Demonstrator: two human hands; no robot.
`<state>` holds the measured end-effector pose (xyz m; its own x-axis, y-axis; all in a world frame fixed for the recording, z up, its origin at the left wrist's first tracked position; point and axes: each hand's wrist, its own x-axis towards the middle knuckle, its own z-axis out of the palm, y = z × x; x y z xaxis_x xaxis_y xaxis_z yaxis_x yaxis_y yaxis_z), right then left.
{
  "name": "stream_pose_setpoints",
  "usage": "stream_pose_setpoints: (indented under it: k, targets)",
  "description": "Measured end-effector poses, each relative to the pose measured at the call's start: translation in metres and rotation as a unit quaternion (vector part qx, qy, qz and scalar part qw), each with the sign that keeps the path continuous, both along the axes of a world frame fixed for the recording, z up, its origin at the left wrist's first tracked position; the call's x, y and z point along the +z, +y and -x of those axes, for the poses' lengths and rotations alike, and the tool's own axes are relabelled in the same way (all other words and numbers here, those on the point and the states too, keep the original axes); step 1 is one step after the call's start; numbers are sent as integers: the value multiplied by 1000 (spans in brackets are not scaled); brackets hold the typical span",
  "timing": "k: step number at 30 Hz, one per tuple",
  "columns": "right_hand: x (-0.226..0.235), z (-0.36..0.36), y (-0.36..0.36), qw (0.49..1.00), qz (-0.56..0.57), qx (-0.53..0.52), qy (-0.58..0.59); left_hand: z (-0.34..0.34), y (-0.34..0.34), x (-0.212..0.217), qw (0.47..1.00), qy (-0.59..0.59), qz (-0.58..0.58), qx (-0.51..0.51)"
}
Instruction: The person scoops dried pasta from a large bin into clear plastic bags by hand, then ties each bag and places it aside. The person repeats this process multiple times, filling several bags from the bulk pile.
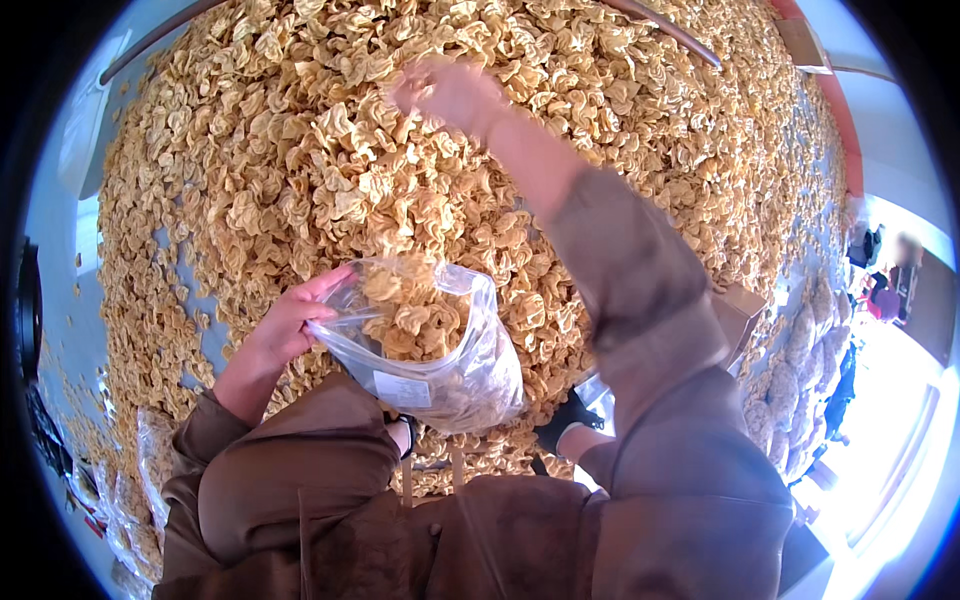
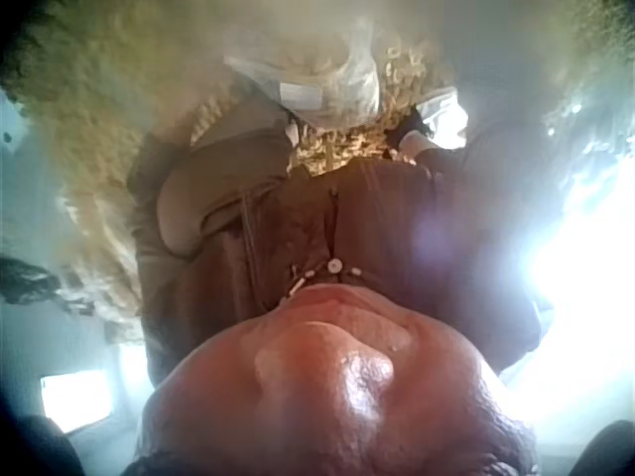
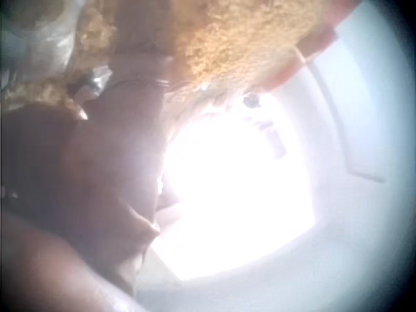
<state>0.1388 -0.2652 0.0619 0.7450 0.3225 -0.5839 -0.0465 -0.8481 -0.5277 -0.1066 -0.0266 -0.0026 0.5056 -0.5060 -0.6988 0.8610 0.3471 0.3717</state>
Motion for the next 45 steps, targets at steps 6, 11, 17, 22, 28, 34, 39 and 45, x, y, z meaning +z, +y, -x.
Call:
stream_pose_setpoints:
  k: [6,11,17,22,28,34,39,45]
  targets:
    - [-38,25,93,984,103,122,-83,-10,-4,6,997,66,-19,46]
    - [-87,127,88,895,114,375,-211,6,4,-17,999,40,18,-1]
    - [-68,125,27,976,19,137,-165,13,-1,8,999,19,23,37]
    - [-15,245,17,937,-171,304,-17,12,-16,20,996,25,3,82]
    - [0,202,-32,737,-328,376,457,21,-22,38,991,-80,0,-109]
    - [-36,6,-128,977,52,-176,-103,14,-39,32,951,-139,47,-272]
    - [-46,133,-13,951,155,254,-80,14,-48,38,918,-215,84,-322]
    - [-62,170,-35,909,191,356,-98,24,-48,46,945,-94,116,-292]
